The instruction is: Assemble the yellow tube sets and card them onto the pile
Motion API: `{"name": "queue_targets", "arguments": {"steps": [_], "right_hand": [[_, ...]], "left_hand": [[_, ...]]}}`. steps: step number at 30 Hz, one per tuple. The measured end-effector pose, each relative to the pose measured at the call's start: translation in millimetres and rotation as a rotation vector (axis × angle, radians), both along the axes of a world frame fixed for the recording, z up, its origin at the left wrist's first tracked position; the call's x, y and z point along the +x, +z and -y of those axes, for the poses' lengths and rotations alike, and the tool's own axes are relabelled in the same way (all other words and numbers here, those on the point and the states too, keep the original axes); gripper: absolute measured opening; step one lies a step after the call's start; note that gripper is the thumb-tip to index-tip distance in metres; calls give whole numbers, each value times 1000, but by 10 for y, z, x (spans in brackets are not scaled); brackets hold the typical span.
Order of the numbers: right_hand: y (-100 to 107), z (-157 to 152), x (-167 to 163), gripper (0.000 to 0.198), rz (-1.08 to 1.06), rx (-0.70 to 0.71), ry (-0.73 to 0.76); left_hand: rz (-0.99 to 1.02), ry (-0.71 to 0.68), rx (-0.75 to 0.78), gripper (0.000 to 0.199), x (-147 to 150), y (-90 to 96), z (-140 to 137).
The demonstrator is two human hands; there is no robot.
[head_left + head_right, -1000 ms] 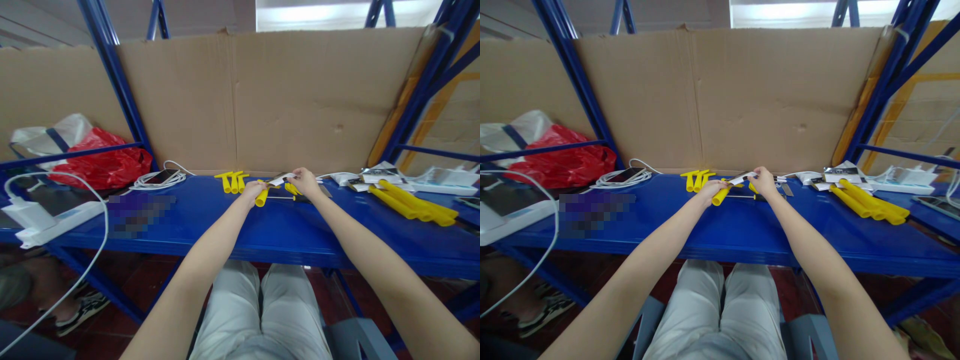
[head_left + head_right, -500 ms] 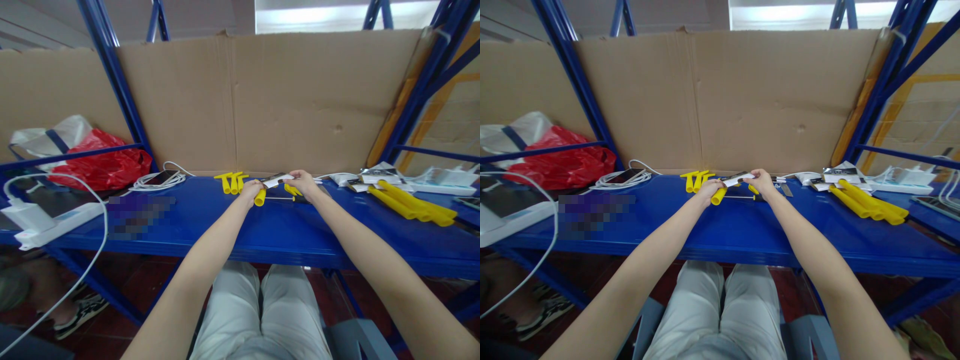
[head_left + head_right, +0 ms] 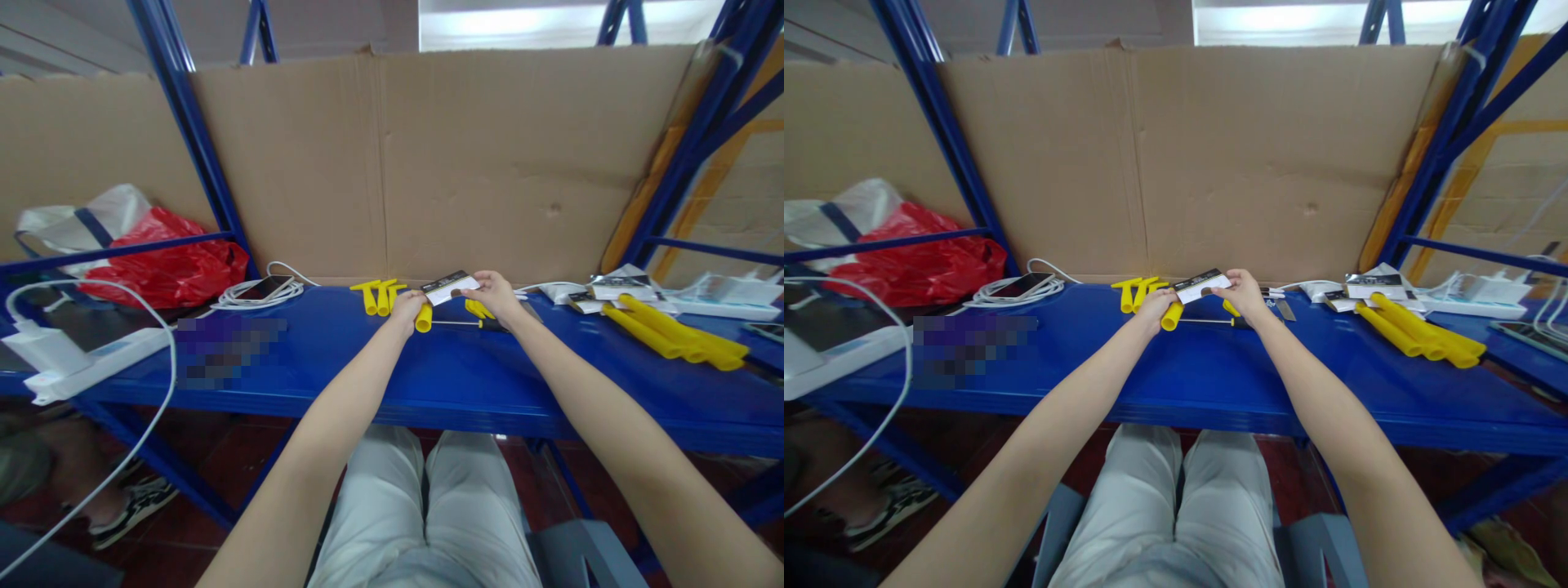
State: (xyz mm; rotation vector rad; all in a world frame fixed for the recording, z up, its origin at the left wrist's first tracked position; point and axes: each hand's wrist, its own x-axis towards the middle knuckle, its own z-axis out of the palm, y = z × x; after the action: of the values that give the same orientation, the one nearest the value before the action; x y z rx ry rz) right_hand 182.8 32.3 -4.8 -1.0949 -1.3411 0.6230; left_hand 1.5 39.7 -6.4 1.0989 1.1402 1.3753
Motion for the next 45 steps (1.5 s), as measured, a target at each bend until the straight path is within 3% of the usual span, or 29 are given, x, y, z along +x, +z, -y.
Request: {"name": "queue_targets", "arguments": {"steps": [5,15,31,45], "right_hand": [[43,69,41,40,-88,-88,135],[101,156,71,25,-36,-155,232],[192,205,140,23,-21,-125,210],[239,323,164,25,23,-228,383]], "left_hand": [[13,19,2,16,-25,9,-8],[231,68,-37,18,-38,-7,-113],[345,186,-41,20,-122,119,-20],[414,359,12,20,-215,99,-149]]}}
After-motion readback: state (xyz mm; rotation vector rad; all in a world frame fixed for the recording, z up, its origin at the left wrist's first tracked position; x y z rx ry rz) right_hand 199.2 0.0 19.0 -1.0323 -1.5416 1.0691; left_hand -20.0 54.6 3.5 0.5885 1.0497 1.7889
